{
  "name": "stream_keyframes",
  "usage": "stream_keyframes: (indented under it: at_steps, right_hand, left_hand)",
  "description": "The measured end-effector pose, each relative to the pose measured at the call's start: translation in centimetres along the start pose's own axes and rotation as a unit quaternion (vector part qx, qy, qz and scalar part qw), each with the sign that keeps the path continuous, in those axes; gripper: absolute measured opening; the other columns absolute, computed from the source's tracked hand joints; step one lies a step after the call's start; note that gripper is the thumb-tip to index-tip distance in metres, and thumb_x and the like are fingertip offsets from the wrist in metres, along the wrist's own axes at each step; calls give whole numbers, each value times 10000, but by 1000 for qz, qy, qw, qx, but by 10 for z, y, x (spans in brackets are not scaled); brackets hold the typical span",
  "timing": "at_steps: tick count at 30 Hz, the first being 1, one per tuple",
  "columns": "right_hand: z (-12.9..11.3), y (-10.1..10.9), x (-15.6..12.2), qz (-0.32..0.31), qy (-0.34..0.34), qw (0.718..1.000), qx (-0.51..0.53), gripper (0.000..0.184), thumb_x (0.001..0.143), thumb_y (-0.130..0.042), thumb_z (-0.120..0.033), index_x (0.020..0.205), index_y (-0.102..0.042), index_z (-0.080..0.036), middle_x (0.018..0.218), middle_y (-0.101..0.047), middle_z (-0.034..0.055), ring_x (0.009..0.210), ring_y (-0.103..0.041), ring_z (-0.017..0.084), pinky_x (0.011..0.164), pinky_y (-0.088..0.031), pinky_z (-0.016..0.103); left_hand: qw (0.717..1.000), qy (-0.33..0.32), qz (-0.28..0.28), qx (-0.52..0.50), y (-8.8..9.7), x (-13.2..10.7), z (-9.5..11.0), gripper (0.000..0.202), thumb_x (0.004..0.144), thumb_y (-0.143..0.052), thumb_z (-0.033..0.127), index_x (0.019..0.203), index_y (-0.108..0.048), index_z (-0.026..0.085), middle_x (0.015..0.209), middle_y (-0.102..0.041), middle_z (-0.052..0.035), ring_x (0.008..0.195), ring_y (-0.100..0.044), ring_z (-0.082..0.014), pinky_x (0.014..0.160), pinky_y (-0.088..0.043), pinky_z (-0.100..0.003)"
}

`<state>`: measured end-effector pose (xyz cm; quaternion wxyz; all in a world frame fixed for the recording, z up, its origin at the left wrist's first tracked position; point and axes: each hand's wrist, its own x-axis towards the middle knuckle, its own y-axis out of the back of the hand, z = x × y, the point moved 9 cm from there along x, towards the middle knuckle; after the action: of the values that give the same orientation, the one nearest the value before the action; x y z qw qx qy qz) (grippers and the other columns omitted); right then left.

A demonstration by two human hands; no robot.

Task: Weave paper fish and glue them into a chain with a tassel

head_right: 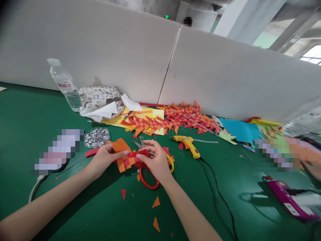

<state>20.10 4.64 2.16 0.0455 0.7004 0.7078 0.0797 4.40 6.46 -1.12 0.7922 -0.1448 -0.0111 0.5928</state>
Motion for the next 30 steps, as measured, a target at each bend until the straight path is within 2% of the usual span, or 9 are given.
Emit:
stream_keyframes:
  at_steps: [3,8,12,15,18,22,25,28,30]
  right_hand:
    - [-3,5,0,34,23,999,32,512,638,-741,-289,1075,-482,-234,912,-650,31,827,-646,175,753,-528,312]
    - [-2,1,2,10,31,999,36,575,634,-745,-277,1130,-456,-256,1024,-615,49,778,-639,159,704,-545,310]
    - [-10,17,3,73,75,994,39,516,640,-742,-280,1087,-485,-254,1023,-610,42,772,-634,148,734,-533,311]
    - [-12,7,1,23,85,996,12,477,645,-739,-282,1069,-523,-249,1045,-623,52,951,-610,185,832,-499,332]
    - [-4,-13,-3,-58,54,995,-59,380,653,-728,-280,1002,-584,-236,936,-666,41,907,-628,191,803,-507,333]
    - [-1,-12,-3,-29,39,995,-82,268,669,-707,-298,905,-608,-217,882,-678,37,850,-644,191,769,-522,329]
    - [-2,-3,0,11,29,997,-66,247,661,-709,-302,862,-604,-205,876,-680,41,841,-648,193,762,-529,327]
    - [-4,3,2,31,21,997,-69,257,639,-724,-307,838,-607,-194,846,-679,43,819,-648,193,755,-532,323]
    - [-4,3,1,30,22,997,-73,263,635,-727,-304,842,-607,-194,853,-678,43,823,-647,190,761,-531,318]
  left_hand:
    - [1000,0,7,1,1,0,0,312,620,-752,335,861,-682,150,913,-721,-58,754,-671,-174,680,-533,-259]
    - [1000,-2,24,15,4,-1,3,269,618,-755,313,821,-688,149,833,-730,-40,689,-666,-155,630,-529,-235]
    - [1000,1,17,21,1,-1,2,272,616,-755,303,835,-692,156,853,-730,-37,740,-671,-170,669,-534,-251]
    - [999,-8,-6,40,-4,-1,2,276,624,-747,304,845,-692,149,868,-728,-47,770,-671,-186,685,-531,-265]
    - [998,-19,-40,49,-12,-3,2,288,648,-728,316,876,-686,146,896,-723,-57,792,-670,-200,700,-529,-281]
    - [997,-40,-56,25,-21,-6,9,342,659,-722,306,971,-661,178,995,-703,-45,904,-649,-197,797,-507,-287]
    - [998,-49,-32,8,-17,-6,12,353,690,-692,339,1003,-647,184,1060,-680,-52,981,-619,-197,862,-476,-296]
    - [999,-31,29,18,-2,-2,7,369,693,-674,394,985,-647,170,1025,-688,-69,941,-627,-205,821,-488,-309]
    - [998,-23,46,36,4,0,4,361,683,-677,411,942,-656,161,961,-702,-70,878,-639,-198,782,-492,-304]
